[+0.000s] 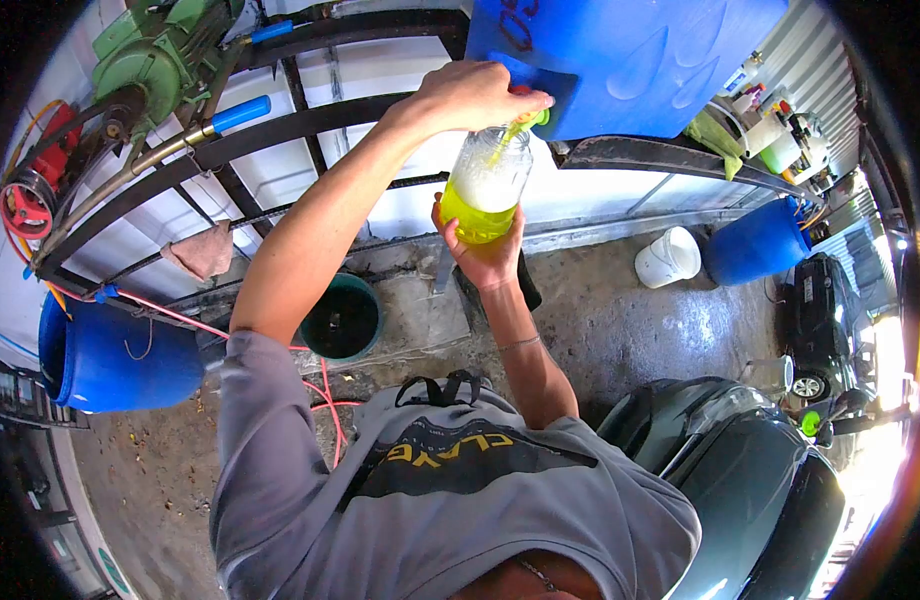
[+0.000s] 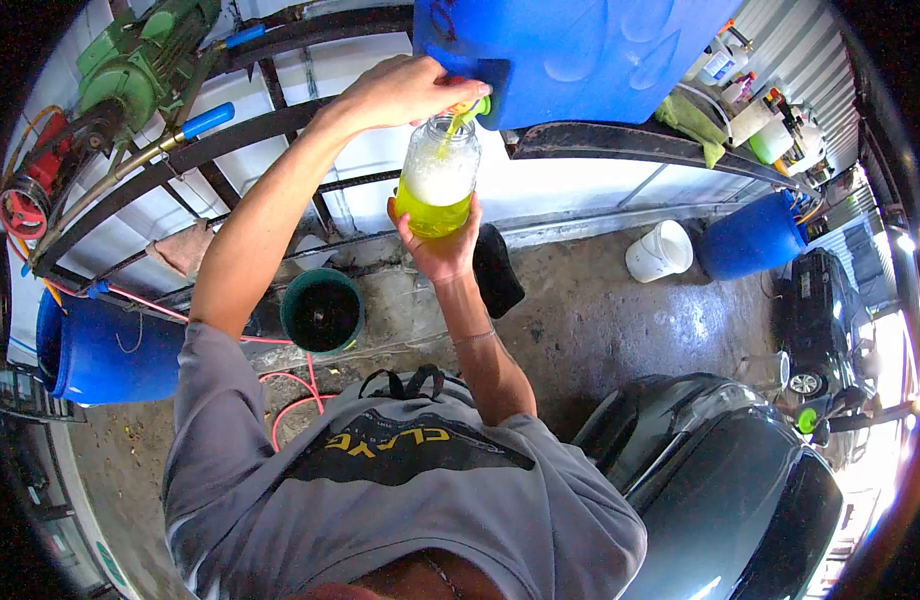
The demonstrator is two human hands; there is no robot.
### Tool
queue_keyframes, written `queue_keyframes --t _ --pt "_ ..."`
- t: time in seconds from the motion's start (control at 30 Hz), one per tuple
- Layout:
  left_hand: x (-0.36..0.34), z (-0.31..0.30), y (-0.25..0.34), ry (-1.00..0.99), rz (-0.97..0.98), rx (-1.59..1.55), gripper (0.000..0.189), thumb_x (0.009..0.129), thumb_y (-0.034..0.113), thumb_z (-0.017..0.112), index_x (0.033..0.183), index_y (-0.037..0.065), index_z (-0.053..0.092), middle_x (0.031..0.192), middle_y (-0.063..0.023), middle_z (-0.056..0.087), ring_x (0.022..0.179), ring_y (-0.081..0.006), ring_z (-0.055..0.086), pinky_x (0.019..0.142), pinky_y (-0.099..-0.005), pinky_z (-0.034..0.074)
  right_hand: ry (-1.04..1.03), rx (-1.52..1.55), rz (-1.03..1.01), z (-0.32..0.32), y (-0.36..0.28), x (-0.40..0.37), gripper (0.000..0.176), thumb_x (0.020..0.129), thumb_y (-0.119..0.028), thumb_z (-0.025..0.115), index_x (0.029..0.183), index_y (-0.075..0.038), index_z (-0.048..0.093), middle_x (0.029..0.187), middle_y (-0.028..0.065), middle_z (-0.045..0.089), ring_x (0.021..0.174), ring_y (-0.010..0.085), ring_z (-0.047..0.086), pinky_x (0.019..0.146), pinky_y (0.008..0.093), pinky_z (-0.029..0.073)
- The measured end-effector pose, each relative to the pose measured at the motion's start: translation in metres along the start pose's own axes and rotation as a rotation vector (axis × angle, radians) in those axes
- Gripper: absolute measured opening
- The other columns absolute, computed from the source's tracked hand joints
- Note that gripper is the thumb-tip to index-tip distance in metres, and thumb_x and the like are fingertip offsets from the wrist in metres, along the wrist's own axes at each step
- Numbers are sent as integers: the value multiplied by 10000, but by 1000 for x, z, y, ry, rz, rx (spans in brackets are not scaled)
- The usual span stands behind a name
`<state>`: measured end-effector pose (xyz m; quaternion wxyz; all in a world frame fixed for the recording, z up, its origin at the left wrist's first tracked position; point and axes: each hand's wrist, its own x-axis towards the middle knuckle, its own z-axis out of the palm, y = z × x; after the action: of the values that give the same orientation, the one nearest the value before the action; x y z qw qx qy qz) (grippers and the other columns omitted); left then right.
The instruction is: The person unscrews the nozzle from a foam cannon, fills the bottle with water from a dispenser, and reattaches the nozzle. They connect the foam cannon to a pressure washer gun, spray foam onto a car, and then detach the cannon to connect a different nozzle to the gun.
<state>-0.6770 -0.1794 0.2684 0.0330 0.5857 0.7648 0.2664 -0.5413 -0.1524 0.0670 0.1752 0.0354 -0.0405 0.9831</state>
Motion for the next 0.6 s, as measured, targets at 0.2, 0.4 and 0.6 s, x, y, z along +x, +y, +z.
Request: queue_keyframes --t 0.2,0.4,0.6 --pt "-16 -16 12 22 147 174 563 862 630 591 935 88 723 785 -128 703 800 -296 701 710 -417 527 -19 16 7 -2 0 -1 886 760 -543 696 1425 -67 356 1396 241 371 1253 358 418 855 376 531" --pt "-17 3 -5 384 450 343 562 846 588 622 1111 93 644 1019 -172 699 960 -329 682 793 -459 543 -15 21 -9 -1 1 -1 884 751 -533 709 1419 -70 361 1395 238 372 1257 359 414 858 382 529" --pt "-24 -15 6 198 151 203 657 832 729 537 861 98 716 696 -99 690 699 -282 701 636 -402 528 -14 7 -15 1 1 -2 881 756 -525 709 1422 -70 357 1400 235 369 1252 368 417 852 386 534"
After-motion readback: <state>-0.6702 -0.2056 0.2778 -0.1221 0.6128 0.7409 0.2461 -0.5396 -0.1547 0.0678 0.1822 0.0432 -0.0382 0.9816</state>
